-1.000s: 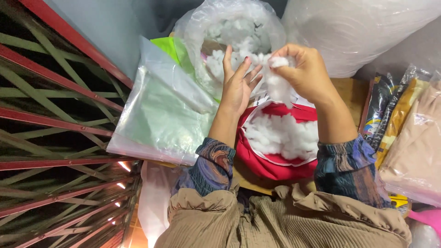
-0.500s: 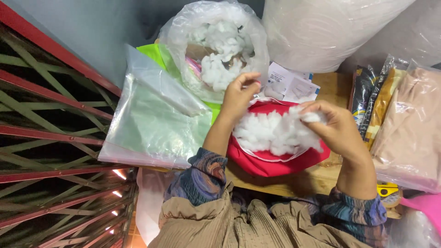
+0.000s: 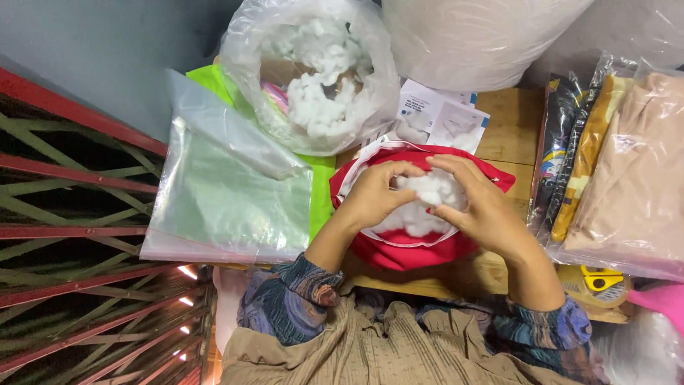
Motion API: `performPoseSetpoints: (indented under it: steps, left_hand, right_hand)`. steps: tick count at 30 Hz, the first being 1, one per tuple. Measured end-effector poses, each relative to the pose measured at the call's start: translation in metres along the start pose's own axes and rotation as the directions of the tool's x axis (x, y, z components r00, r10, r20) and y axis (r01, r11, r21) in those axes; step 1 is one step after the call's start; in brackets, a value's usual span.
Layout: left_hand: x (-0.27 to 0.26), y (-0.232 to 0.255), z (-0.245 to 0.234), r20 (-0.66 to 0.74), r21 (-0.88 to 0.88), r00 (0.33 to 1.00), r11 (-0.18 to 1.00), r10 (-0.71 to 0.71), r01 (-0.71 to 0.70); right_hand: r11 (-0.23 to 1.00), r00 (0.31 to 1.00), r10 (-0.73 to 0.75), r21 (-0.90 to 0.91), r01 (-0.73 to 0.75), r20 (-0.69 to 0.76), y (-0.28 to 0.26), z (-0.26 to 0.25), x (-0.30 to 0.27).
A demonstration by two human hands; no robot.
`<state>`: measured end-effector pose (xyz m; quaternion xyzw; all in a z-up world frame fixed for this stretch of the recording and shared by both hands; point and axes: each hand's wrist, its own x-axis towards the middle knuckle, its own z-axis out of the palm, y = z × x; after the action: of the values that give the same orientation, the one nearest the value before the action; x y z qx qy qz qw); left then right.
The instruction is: A person is stuffing a red pillowcase with white polyester fiberfill stuffing at a workshop table.
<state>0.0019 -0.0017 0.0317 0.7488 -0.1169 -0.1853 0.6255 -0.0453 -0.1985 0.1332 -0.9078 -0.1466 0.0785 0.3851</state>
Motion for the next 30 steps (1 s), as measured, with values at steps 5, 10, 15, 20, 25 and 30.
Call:
performPoseSetpoints:
  steps: [5, 10, 15, 20, 25, 30]
  left_hand:
    - [-0.004, 0.012, -0.012, -0.012, 0.202, 1.0, 0.979, -0.011, 0.014]
    - [-0.009, 0.013, -0.029, -0.066, 0.313, 0.998, 0.95, 0.007, 0.014]
    - [-0.028, 0.048, -0.039, -0.026, 0.36, 0.998, 0.932, 0.059, -0.046]
    - [-0.028, 0.033, -0.017, 0.065, 0.342, 0.979, 0.917, 0.195, -0.205]
    - [-0.033, 0.027, 0.005, 0.126, 0.434, 0.986, 0.888, 0.109, -0.153]
    - [-0.027, -0.01, 0.021, 0.191, 0.826, 0.981, 0.534, 0.03, -0.177]
  right_hand:
    - [0.991, 0.997, 0.069, -0.113, -0.073, -0.034, 0.012, -0.009, -0.005]
    - [0.979, 0.988, 0.129, -0.145, -0.141, -0.09, 0.028, -0.022, -0.01]
    - [0.976, 0.98, 0.196, -0.094, -0.198, -0.027, 0.03, -0.034, -0.013]
    - [0.974, 0.985, 0.15, -0.182, -0.133, 0.085, 0.031, -0.01, -0.006]
    - [0.951, 0.988, 0.1, -0.304, -0.059, 0.12, 0.042, 0.03, 0.0]
    - [0.889, 0.97, 0.169, -0.452, -0.075, 0.172, 0.062, 0.048, 0.001]
